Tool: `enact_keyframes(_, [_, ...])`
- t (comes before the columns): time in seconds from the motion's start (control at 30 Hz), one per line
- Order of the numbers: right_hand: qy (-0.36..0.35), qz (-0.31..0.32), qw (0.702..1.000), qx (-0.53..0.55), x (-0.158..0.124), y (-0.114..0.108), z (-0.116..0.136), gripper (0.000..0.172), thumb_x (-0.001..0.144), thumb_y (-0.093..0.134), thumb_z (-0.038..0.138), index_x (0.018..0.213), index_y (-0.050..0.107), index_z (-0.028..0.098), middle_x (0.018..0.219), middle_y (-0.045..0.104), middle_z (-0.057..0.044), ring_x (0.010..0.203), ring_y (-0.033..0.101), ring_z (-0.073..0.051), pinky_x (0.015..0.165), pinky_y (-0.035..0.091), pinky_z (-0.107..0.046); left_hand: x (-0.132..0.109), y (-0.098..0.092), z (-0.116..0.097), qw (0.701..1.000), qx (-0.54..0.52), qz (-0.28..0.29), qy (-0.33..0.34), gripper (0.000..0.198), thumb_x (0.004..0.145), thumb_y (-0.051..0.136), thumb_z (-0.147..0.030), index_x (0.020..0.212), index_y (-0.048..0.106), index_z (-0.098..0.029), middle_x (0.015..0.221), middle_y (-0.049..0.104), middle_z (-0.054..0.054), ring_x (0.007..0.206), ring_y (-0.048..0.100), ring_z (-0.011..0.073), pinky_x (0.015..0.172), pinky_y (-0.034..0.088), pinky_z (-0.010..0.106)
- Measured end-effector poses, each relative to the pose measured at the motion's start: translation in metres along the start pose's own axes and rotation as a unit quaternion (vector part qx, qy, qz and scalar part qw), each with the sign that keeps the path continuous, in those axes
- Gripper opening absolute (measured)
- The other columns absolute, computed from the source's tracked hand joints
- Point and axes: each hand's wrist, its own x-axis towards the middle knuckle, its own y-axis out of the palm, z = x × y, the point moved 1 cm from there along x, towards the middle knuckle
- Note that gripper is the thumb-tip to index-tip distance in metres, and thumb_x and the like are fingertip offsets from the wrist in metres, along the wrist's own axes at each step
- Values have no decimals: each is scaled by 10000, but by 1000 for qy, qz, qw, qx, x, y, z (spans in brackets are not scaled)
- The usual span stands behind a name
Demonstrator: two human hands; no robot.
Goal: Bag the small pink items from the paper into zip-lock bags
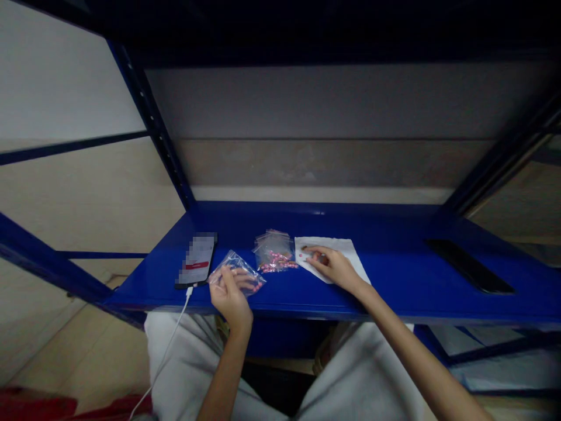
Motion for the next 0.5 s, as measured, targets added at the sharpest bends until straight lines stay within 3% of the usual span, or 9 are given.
enact_keyframes(0.1, [-7, -40, 999, -28, 7, 5, 2, 294, 808, 525, 413, 1012, 652, 243, 907, 651, -35, 604, 566, -136, 562, 411, -245, 5, -13, -4, 998, 57, 4, 17, 234, 798, 518, -386, 821, 435, -168, 614, 625, -10, 428, 607, 141, 334, 456, 204])
enact_keyframes(0.27, [1, -54, 996, -65, 14, 13, 4, 195, 783, 558, 385, 812, 704, 259, 869, 661, -18, 597, 569, -141, 507, 392, -246, 12, -22, -11, 996, 93, 8, 16, 222, 774, 551, -365, 752, 494, -152, 603, 633, -5, 440, 612, 139, 372, 481, 213])
enact_keyframes(0.37, [6, -66, 996, -60, 17, 11, 3, 180, 759, 584, 374, 756, 707, 241, 844, 664, -24, 613, 578, -154, 504, 402, -253, 12, -20, -15, 994, 96, 50, -26, 241, 744, 589, -370, 769, 545, -135, 616, 639, 5, 462, 618, 134, 396, 488, 206])
enact_keyframes(0.5, [-7, -96, 995, -17, 19, -3, 18, 189, 735, 615, 366, 732, 695, 196, 827, 649, -47, 548, 547, -127, 521, 433, -262, 9, -12, -21, 979, 93, 147, -108, 276, 714, 628, -384, 767, 566, -120, 637, 644, 10, 549, 651, 139, 465, 498, 185])
